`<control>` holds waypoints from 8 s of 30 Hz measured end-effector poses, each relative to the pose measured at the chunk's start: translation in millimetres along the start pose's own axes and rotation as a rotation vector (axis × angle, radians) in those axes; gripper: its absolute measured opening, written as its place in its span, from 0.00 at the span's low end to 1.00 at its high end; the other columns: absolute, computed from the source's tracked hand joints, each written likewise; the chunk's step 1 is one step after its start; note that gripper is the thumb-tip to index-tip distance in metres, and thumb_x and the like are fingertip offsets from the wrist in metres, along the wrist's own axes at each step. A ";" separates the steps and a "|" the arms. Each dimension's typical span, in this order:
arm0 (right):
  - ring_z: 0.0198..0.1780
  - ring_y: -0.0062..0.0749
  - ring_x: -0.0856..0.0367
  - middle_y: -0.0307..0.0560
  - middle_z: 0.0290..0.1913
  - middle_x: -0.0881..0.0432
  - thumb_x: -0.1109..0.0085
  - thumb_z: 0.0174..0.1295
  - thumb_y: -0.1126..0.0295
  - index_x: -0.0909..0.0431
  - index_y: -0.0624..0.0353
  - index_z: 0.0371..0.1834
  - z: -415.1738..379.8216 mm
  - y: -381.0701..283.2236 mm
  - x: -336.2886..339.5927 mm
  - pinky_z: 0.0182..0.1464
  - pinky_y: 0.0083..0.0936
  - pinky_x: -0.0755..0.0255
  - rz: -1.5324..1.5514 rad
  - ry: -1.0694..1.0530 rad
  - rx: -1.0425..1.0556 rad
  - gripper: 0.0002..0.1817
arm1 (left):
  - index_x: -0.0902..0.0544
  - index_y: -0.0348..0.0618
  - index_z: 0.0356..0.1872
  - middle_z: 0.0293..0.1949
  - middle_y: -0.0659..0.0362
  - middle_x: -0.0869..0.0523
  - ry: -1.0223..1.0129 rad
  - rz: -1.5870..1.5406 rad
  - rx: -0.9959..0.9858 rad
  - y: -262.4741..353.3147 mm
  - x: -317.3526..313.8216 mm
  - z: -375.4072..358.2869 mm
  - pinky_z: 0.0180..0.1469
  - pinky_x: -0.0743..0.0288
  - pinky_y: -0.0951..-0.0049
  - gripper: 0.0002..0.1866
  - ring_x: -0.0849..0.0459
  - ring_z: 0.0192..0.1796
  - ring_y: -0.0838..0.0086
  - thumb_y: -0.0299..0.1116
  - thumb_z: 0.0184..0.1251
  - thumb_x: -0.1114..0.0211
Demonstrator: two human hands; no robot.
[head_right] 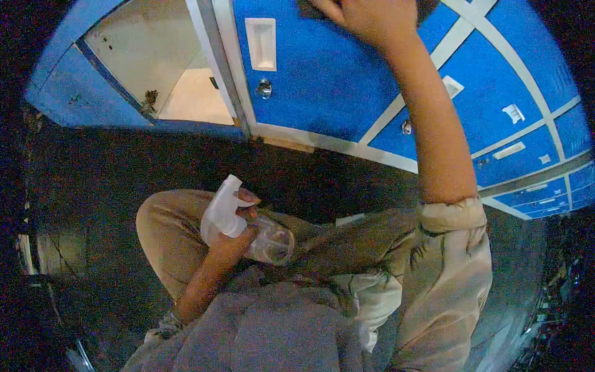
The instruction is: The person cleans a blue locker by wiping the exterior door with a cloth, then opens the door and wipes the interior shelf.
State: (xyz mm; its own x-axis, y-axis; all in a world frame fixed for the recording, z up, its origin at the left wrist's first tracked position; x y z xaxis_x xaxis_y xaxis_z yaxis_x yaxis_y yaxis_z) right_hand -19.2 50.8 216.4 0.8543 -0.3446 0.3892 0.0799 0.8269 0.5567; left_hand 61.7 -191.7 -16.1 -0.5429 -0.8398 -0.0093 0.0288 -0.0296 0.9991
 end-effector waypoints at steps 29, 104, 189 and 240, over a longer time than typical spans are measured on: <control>0.74 0.42 0.51 0.43 0.73 0.46 0.47 0.58 0.57 0.37 0.44 0.69 -17.7 -20.0 -10.1 0.71 0.49 0.57 -0.149 0.036 -0.173 0.32 | 0.30 0.41 0.55 0.42 0.63 0.25 -0.038 -0.078 -0.069 -12.6 -8.7 3.7 0.43 0.30 0.79 0.31 0.27 0.39 0.80 0.14 0.44 0.40; 0.71 0.24 0.43 0.26 0.76 0.54 0.54 0.62 0.70 0.52 0.35 0.74 -265.1 -102.7 -86.0 0.61 0.32 0.31 0.053 -0.710 0.396 0.36 | 0.27 0.42 0.45 0.37 0.63 0.25 0.029 0.065 -0.124 -13.3 -9.9 3.4 0.42 0.30 0.79 0.21 0.26 0.38 0.81 0.16 0.47 0.40; 0.76 0.33 0.55 0.36 0.75 0.48 0.49 0.58 0.64 0.45 0.45 0.72 -107.8 -97.6 -83.0 0.73 0.47 0.55 0.282 -0.296 0.012 0.35 | 0.25 0.32 0.46 0.39 0.56 0.20 -0.017 0.212 -0.150 2.0 -17.6 9.9 0.44 0.25 0.74 0.22 0.21 0.41 0.73 0.19 0.43 0.35; 0.75 0.31 0.53 0.35 0.75 0.49 0.50 0.60 0.62 0.46 0.40 0.73 -111.0 -89.5 -76.3 0.71 0.32 0.46 0.309 -0.251 -0.146 0.34 | 0.27 0.43 0.46 0.38 0.64 0.26 -0.062 0.006 0.001 -20.0 -19.4 0.7 0.41 0.30 0.79 0.21 0.27 0.38 0.81 0.16 0.48 0.39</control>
State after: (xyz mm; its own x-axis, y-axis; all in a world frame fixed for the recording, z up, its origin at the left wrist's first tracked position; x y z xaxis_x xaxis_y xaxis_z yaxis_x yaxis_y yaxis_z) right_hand -34.5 52.5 55.4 0.6991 -0.1533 0.6984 -0.0732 0.9563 0.2832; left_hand 71.1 -174.4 -35.9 -0.5940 -0.8044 -0.0009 0.0309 -0.0240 0.9992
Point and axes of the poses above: each hand's wrist, its own z-axis towards the middle knuckle, its own x-axis out of the back of the hand, y = z × x, the point moved 5 cm from there along z, towards the middle knuckle
